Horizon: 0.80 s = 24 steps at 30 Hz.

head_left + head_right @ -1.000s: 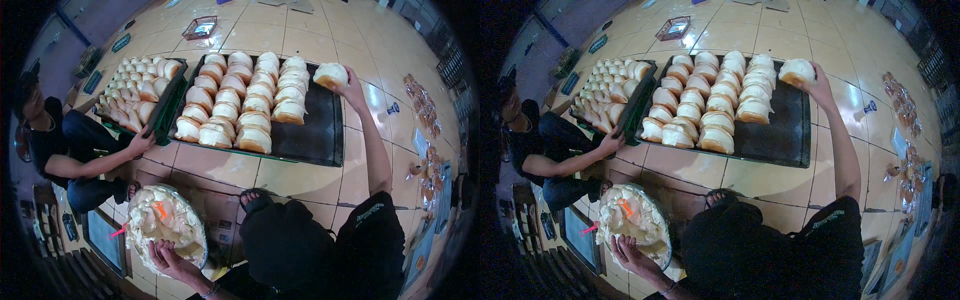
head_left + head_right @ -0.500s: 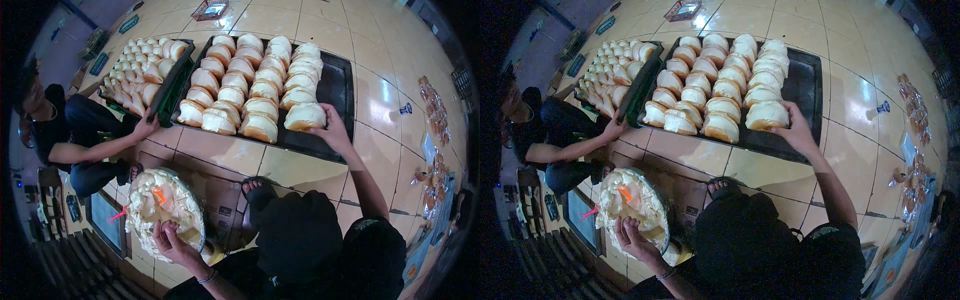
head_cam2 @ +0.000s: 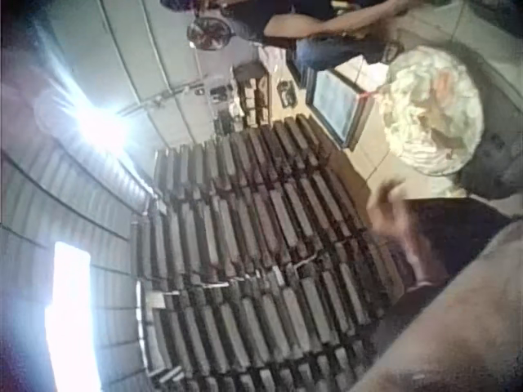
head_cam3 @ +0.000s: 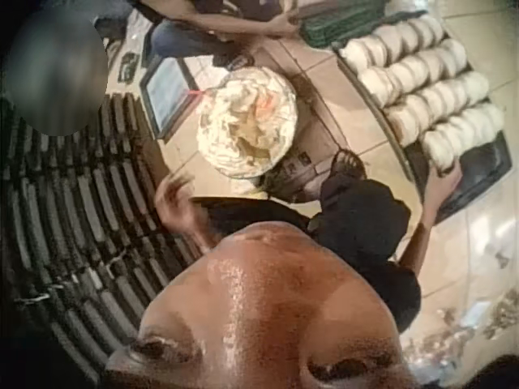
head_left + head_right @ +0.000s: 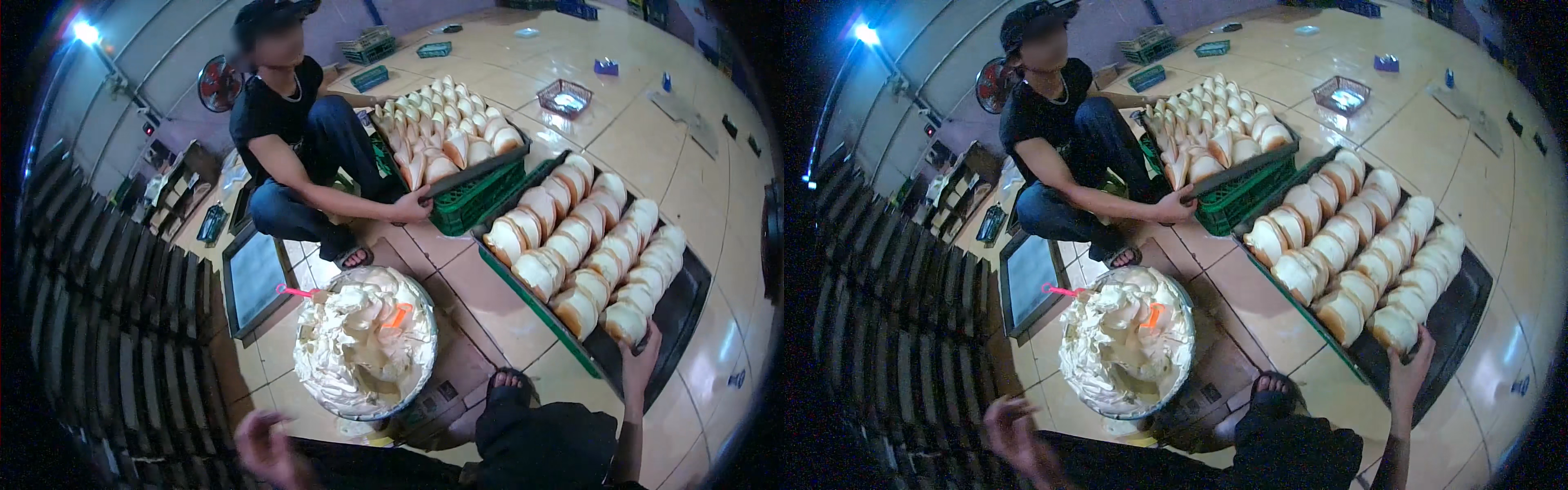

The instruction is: The person spreads cream onto bread rolls using a spreader tool and then places the rolls onto a tray.

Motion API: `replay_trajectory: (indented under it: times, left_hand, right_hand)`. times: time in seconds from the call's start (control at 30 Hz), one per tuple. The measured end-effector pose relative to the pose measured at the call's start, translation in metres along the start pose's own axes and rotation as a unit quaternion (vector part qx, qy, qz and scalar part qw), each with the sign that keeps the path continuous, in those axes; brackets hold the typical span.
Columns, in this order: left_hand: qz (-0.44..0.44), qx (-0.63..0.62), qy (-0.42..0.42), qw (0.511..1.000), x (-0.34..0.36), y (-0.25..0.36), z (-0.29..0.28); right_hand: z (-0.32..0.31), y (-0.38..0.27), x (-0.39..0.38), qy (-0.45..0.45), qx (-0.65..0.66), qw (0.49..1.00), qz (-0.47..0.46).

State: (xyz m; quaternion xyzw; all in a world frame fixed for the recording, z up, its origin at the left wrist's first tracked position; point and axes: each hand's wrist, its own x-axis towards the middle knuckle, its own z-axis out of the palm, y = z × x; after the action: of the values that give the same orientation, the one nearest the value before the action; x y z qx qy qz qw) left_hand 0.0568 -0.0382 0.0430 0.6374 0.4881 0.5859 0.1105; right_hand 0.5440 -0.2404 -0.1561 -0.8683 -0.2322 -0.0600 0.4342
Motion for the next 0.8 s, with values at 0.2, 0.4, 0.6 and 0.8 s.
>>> replay_trajectory:
  times: [0.2, 0.4, 0.6, 0.8]
  left_hand:
    - [-0.167, 0.040, 0.227, 0.959, 0.000, -0.101, -0.171]
    - [-0.545, 0.243, 0.123, 0.793, -0.139, -0.296, -0.209]
    - [-0.594, 0.215, 0.114, 0.767, -0.158, -0.325, -0.149]
    - [-0.595, 0.197, 0.129, 0.768, -0.160, -0.324, -0.144]
  right_hand:
    - [0.006, 0.011, 0.004, -0.035, 0.027, 0.998, 0.036]
    - [0.004, 0.002, 0.001, -0.056, 0.054, 0.997, 0.027]
    - [-0.025, -0.026, 0.001, 0.022, -0.028, 0.999, 0.013]
    - [-0.030, -0.046, 0.000, 0.070, -0.066, 0.995, -0.036]
